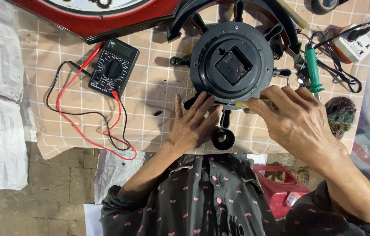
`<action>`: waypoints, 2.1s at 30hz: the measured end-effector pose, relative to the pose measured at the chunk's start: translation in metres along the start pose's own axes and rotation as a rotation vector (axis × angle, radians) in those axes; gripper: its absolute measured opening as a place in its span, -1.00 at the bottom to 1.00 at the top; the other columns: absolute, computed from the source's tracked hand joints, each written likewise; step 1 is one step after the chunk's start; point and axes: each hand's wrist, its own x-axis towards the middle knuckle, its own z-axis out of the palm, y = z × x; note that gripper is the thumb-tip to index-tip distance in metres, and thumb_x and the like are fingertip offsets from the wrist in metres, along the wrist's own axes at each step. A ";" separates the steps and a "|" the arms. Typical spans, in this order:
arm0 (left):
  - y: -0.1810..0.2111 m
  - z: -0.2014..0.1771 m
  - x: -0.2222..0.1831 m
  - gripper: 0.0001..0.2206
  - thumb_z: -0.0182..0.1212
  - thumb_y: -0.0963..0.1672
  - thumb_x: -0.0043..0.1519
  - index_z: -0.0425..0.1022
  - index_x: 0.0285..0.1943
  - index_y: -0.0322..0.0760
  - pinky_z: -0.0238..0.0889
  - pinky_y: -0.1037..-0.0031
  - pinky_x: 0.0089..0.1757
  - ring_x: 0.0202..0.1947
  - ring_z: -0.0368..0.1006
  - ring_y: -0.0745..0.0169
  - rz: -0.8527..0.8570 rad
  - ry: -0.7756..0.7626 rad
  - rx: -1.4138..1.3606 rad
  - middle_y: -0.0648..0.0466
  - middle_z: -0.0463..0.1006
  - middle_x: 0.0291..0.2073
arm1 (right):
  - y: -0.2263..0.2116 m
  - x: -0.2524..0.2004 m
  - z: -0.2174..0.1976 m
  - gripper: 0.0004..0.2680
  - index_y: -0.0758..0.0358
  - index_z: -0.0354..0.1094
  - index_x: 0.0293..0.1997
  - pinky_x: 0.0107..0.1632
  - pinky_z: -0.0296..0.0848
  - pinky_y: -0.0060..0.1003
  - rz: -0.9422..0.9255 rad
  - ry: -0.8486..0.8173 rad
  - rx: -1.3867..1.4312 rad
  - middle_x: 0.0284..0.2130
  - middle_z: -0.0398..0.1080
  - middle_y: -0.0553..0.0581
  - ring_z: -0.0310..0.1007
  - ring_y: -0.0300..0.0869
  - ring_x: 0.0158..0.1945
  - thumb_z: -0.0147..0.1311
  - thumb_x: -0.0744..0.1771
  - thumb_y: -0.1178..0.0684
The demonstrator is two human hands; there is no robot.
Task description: Disassembling and inspecting the internal mechanism of a wall clock using a screwdriver on a repair bench.
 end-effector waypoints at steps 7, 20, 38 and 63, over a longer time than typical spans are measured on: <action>0.003 -0.005 0.004 -0.59 0.13 -0.08 0.21 0.11 0.20 -0.11 -0.36 -0.29 0.05 0.23 0.01 0.05 0.020 -0.058 0.059 0.00 0.16 0.17 | 0.002 0.000 -0.005 -0.71 -0.01 0.20 -0.17 -0.40 0.33 -0.39 -0.003 0.013 -0.007 -0.33 0.24 -0.03 0.33 -0.26 -0.42 -0.07 0.22 0.39; 0.007 -0.010 0.023 -0.61 0.23 -0.21 0.19 0.18 0.16 -0.23 -0.51 -0.28 0.08 0.25 -0.07 -0.01 0.034 -0.017 -0.038 0.01 0.07 0.20 | -0.001 -0.002 -0.004 -0.70 -0.03 0.21 -0.17 -0.46 0.29 -0.43 0.018 0.095 0.017 -0.29 0.33 -0.05 0.36 -0.25 -0.45 -0.09 0.21 0.40; 0.015 -0.044 0.079 -0.82 0.12 -0.19 0.15 0.43 -0.08 -0.31 -0.38 -0.09 0.17 0.03 0.25 0.12 -0.005 0.113 -0.433 0.11 0.34 -0.06 | -0.003 0.004 -0.006 -0.81 -0.05 0.21 -0.25 -0.45 0.29 -0.47 -0.017 0.126 -0.027 -0.23 0.33 -0.05 0.35 -0.27 -0.47 -0.06 0.27 0.28; 0.016 -0.045 0.089 -0.92 0.13 -0.15 0.10 0.40 -0.35 -0.27 -0.28 0.01 0.10 -0.27 0.31 0.23 0.042 0.049 -0.375 0.16 0.43 -0.41 | -0.006 0.003 -0.010 -0.87 0.02 0.19 -0.24 -0.41 0.23 -0.42 0.001 0.138 -0.003 -0.28 0.28 -0.02 0.30 -0.24 -0.45 -0.08 0.31 0.25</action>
